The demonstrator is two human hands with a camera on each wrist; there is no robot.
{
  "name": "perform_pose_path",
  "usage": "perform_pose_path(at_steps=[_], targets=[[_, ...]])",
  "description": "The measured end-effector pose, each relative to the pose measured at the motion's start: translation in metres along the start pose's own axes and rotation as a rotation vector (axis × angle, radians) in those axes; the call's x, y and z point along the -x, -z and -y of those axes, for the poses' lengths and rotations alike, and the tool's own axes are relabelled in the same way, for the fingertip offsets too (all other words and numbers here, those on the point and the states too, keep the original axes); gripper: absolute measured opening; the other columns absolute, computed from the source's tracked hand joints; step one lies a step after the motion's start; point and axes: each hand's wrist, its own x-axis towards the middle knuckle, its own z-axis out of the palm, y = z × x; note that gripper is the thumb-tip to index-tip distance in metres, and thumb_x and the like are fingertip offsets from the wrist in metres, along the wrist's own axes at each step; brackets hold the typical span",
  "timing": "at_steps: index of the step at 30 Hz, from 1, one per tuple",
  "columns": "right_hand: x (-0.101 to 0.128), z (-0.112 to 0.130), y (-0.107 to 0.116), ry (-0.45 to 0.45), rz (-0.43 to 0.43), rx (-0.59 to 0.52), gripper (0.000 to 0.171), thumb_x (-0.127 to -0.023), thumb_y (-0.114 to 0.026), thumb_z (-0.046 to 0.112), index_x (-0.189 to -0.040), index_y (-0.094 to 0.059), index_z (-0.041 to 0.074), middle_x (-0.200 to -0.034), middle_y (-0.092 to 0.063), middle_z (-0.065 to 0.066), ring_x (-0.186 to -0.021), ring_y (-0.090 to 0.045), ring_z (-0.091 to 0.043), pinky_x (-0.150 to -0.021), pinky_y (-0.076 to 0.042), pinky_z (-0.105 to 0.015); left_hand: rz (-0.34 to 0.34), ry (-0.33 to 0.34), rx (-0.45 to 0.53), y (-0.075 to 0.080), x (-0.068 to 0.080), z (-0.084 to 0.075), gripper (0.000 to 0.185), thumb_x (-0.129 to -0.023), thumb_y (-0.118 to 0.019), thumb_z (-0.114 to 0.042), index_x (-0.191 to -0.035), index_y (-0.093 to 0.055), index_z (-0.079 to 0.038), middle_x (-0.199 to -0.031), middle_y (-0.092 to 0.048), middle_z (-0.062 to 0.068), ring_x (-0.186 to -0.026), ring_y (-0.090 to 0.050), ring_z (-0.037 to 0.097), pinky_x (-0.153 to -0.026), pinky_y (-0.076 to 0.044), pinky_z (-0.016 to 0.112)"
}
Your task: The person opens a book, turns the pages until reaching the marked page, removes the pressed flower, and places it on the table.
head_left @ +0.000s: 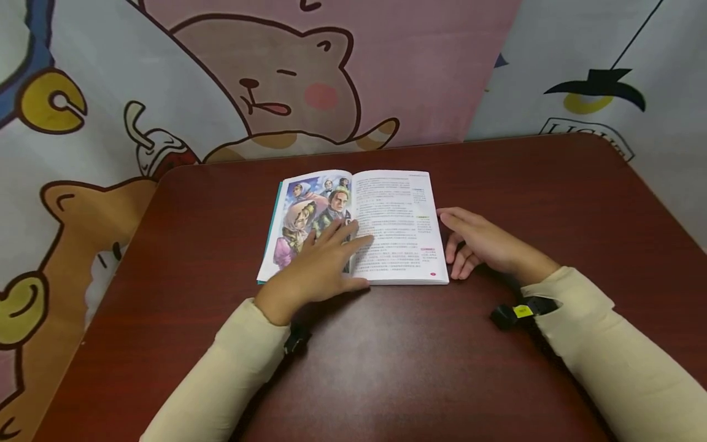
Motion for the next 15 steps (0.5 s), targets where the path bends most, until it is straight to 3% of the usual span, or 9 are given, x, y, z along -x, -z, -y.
perform_pose_path(at_steps=[15], targets=[[0.0004, 0.0026, 0.0002, -0.008, -0.004, 0.003, 0.060, -0.107, -0.032, 0.052, -0.156, -0.021, 0.020, -0.074, -0.057, -0.015, -0.056, -0.067, -0.032, -0.054, -0.058, -0.047, 0.011, -0.022, 0.011, 0.0023, 0.0017, 0.0025, 0.072, -0.091, -0.067, -0.054, -0.154, -0.038, -0.035, -0.167, -0.021, 0.005, -0.156, -0.009, 0.032, -0.118, -0.013, 0.068]])
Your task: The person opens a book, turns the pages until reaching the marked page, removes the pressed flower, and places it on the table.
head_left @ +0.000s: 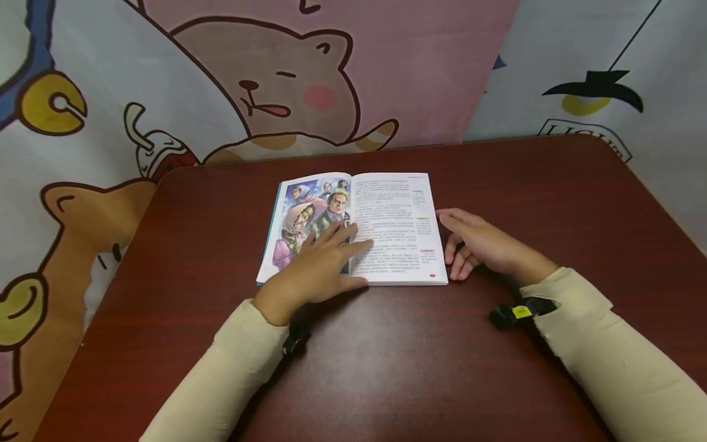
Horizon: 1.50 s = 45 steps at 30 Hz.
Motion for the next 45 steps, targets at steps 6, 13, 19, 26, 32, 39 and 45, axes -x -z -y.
perform_pose_path(at_steps=[6, 13, 19, 26, 32, 39, 45], targets=[[-0.0021, -0.0023, 0.0002, -0.002, -0.005, -0.015, 0.059, -0.106, -0.034, 0.053, -0.155, -0.023, 0.021, -0.074, -0.057, -0.015, -0.055, -0.067, -0.031, -0.054, -0.058, -0.047, 0.003, 0.000, 0.003, -0.0002, 0.0004, -0.0001, 0.070, -0.091, -0.067, -0.052, -0.153, -0.039, -0.036, -0.167, -0.022, 0.004, -0.156, -0.008, 0.033, -0.118, -0.013, 0.069], [-0.0021, -0.0027, -0.0012, -0.005, 0.003, -0.002, 0.059, -0.106, -0.033, 0.052, -0.155, -0.022, 0.021, -0.075, -0.057, -0.015, -0.056, -0.067, -0.032, -0.054, -0.058, -0.047, 0.011, -0.005, 0.000, -0.0019, 0.0015, 0.0013, 0.068, -0.092, -0.066, -0.052, -0.153, -0.039, -0.036, -0.167, -0.022, 0.006, -0.156, -0.008, 0.034, -0.117, -0.014, 0.069], [-0.0017, -0.0022, -0.0012, -0.002, -0.002, -0.003, 0.058, -0.106, -0.033, 0.053, -0.154, -0.024, 0.021, -0.074, -0.057, -0.014, -0.056, -0.067, -0.031, -0.054, -0.058, -0.046, 0.007, -0.007, -0.007, -0.0018, 0.0007, 0.0008, 0.067, -0.092, -0.066, -0.052, -0.152, -0.041, -0.037, -0.166, -0.025, 0.005, -0.156, -0.010, 0.034, -0.117, -0.015, 0.069], [0.0003, -0.0018, -0.0010, 0.001, -0.007, 0.000, 0.059, -0.106, -0.032, 0.053, -0.155, -0.023, 0.021, -0.074, -0.057, -0.014, -0.056, -0.067, -0.031, -0.054, -0.058, -0.046, 0.005, -0.031, -0.024, -0.0009, -0.0008, -0.0018, 0.060, -0.093, -0.066, -0.050, -0.149, -0.046, -0.038, -0.165, -0.029, 0.001, -0.156, -0.011, 0.033, -0.118, -0.015, 0.068], [0.0004, 0.0001, -0.0005, -0.003, 0.001, -0.009, 0.058, -0.107, -0.032, 0.052, -0.155, -0.022, 0.020, -0.074, -0.057, -0.014, -0.055, -0.067, -0.031, -0.054, -0.058, -0.046, 0.010, -0.030, -0.033, -0.0003, -0.0009, -0.0024, 0.057, -0.094, -0.066, -0.049, -0.147, -0.049, -0.038, -0.164, -0.030, 0.001, -0.156, -0.012, 0.033, -0.117, -0.015, 0.070], [0.0013, 0.0007, 0.0011, 0.010, -0.011, -0.006, 0.059, -0.106, -0.033, 0.054, -0.154, -0.023, 0.020, -0.073, -0.056, -0.013, -0.054, -0.067, -0.030, -0.053, -0.058, -0.045, -0.024, -0.044, -0.049, -0.0007, -0.0028, -0.0028, 0.053, -0.094, -0.066, -0.046, -0.145, -0.052, -0.038, -0.162, -0.034, 0.001, -0.155, -0.016, 0.034, -0.116, -0.017, 0.070], [-0.0006, -0.0011, 0.0005, 0.004, 0.007, -0.020, 0.058, -0.107, -0.032, 0.052, -0.154, -0.023, 0.020, -0.073, -0.056, -0.013, -0.055, -0.068, -0.030, -0.053, -0.058, -0.045, -0.086, -0.117, -0.034, -0.0023, -0.0029, -0.0029, 0.037, -0.094, -0.069, -0.036, -0.131, -0.067, -0.033, -0.153, -0.048, 0.002, -0.150, -0.029, 0.036, -0.115, -0.022, 0.069]])
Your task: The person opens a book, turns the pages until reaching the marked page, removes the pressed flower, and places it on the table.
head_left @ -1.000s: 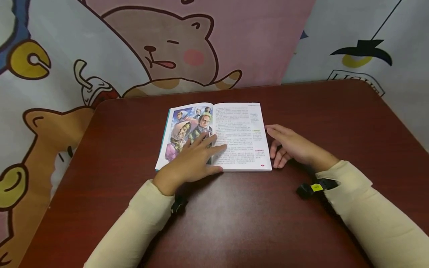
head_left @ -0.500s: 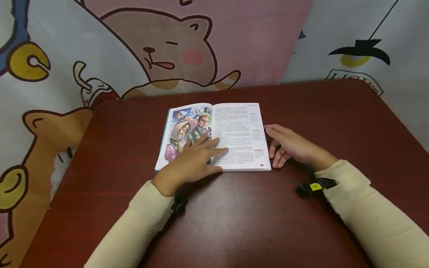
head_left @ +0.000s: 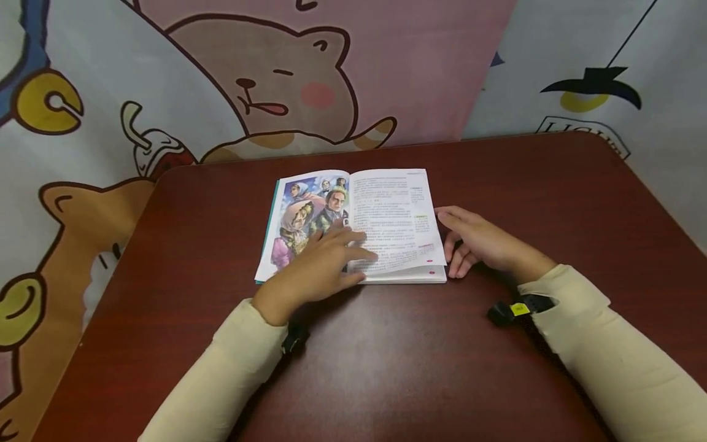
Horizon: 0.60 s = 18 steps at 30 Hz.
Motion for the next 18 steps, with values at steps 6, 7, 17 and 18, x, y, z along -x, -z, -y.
perform_pose_path(at_steps=[6, 7, 17, 18], targets=[[0.0015, -0.0005, -0.0018, 0.003, -0.004, -0.014, 0.058, -0.107, -0.032, 0.051, -0.155, -0.021, 0.020, -0.073, -0.055, -0.013, -0.054, -0.067, -0.030, -0.052, -0.057, -0.045, -0.026, -0.034, 0.031, -0.0019, 0.0005, -0.0008, 0.029, -0.093, -0.070, -0.029, -0.122, -0.071, -0.029, -0.147, -0.055, 0.001, -0.146, -0.039, 0.026, -0.116, -0.024, 0.066], [0.0018, 0.0007, -0.0016, 0.002, -0.003, -0.017, 0.058, -0.107, -0.031, 0.050, -0.155, -0.021, 0.020, -0.072, -0.055, -0.013, -0.054, -0.067, -0.030, -0.052, -0.057, -0.044, -0.030, -0.039, 0.032, -0.0014, 0.0002, -0.0007, 0.028, -0.093, -0.070, -0.028, -0.121, -0.071, -0.029, -0.146, -0.055, 0.001, -0.144, -0.041, 0.024, -0.117, -0.024, 0.065], [-0.0001, -0.0013, -0.0014, -0.002, -0.020, -0.004, 0.057, -0.107, -0.032, 0.052, -0.152, -0.024, 0.020, -0.073, -0.057, -0.014, -0.053, -0.066, -0.030, -0.052, -0.057, -0.046, -0.106, -0.113, 0.001, -0.0032, -0.0024, 0.0016, 0.025, -0.090, -0.068, -0.020, -0.115, -0.069, -0.023, -0.128, -0.065, -0.002, -0.129, -0.055, 0.016, -0.116, -0.030, 0.059], [-0.0006, -0.0018, -0.0017, -0.003, -0.018, -0.004, 0.057, -0.106, -0.032, 0.052, -0.152, -0.024, 0.020, -0.073, -0.057, -0.014, -0.053, -0.067, -0.030, -0.052, -0.057, -0.046, -0.114, -0.113, -0.002, -0.0037, -0.0022, 0.0018, 0.025, -0.089, -0.068, -0.019, -0.114, -0.069, -0.022, -0.126, -0.066, -0.002, -0.128, -0.056, 0.016, -0.116, -0.031, 0.059]])
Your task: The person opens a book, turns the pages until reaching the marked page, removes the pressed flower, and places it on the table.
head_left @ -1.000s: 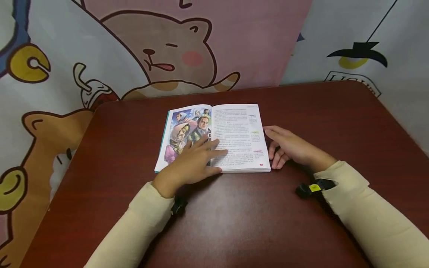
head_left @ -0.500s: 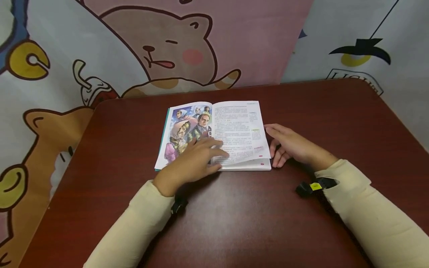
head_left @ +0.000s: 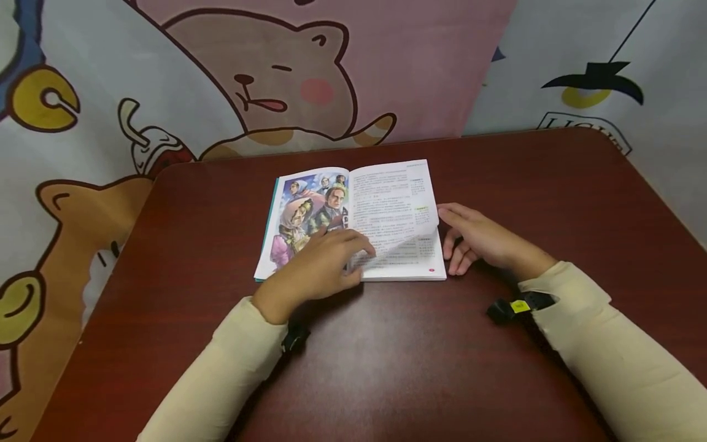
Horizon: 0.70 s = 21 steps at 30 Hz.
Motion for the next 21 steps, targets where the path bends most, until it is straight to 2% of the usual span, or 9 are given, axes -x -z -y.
perform_pose_path(at_steps=[7, 14, 17, 19, 21], targets=[[-0.0001, 0.0013, -0.0003, 0.007, 0.006, -0.011, 0.056, -0.107, -0.033, 0.050, -0.153, -0.024, 0.020, -0.072, -0.056, -0.014, -0.053, -0.067, -0.031, -0.051, -0.057, -0.046, -0.079, 0.005, 0.007, 0.0010, -0.0010, -0.0004, 0.019, -0.088, -0.069, -0.020, -0.107, -0.070, -0.018, -0.112, -0.071, -0.001, -0.123, -0.061, 0.020, -0.116, -0.034, 0.055], [0.0008, 0.0016, -0.0004, 0.002, 0.006, -0.014, 0.057, -0.107, -0.033, 0.050, -0.154, -0.022, 0.019, -0.071, -0.056, -0.013, -0.053, -0.067, -0.030, -0.051, -0.057, -0.045, -0.127, -0.004, 0.021, 0.0000, -0.0025, -0.0032, 0.012, -0.092, -0.069, -0.022, -0.103, -0.072, -0.017, -0.103, -0.072, -0.002, -0.107, -0.067, 0.018, -0.118, -0.034, 0.050], [0.0004, 0.0013, -0.0001, -0.004, 0.008, -0.008, 0.059, -0.107, -0.032, 0.051, -0.155, -0.020, 0.019, -0.072, -0.056, -0.013, -0.054, -0.067, -0.030, -0.052, -0.057, -0.045, -0.138, -0.002, 0.043, -0.0004, -0.0029, -0.0036, 0.013, -0.092, -0.069, -0.022, -0.103, -0.072, -0.016, -0.102, -0.073, -0.001, -0.104, -0.068, 0.017, -0.116, -0.036, 0.050], [-0.0001, 0.0012, 0.0003, -0.005, 0.008, -0.003, 0.060, -0.107, -0.031, 0.052, -0.155, -0.020, 0.019, -0.073, -0.056, -0.013, -0.054, -0.067, -0.029, -0.052, -0.058, -0.045, -0.146, 0.003, 0.071, -0.0006, -0.0033, -0.0036, 0.014, -0.092, -0.070, -0.022, -0.105, -0.072, -0.016, -0.104, -0.073, -0.002, -0.102, -0.068, 0.016, -0.110, -0.043, 0.046], [-0.0005, 0.0011, 0.0004, -0.005, 0.007, 0.001, 0.060, -0.107, -0.031, 0.052, -0.155, -0.020, 0.019, -0.073, -0.057, -0.013, -0.055, -0.067, -0.029, -0.053, -0.058, -0.045, -0.169, 0.009, 0.112, -0.0004, -0.0041, -0.0036, 0.015, -0.092, -0.070, -0.020, -0.106, -0.071, -0.015, -0.105, -0.073, -0.001, -0.101, -0.068, 0.015, -0.110, -0.044, 0.044]])
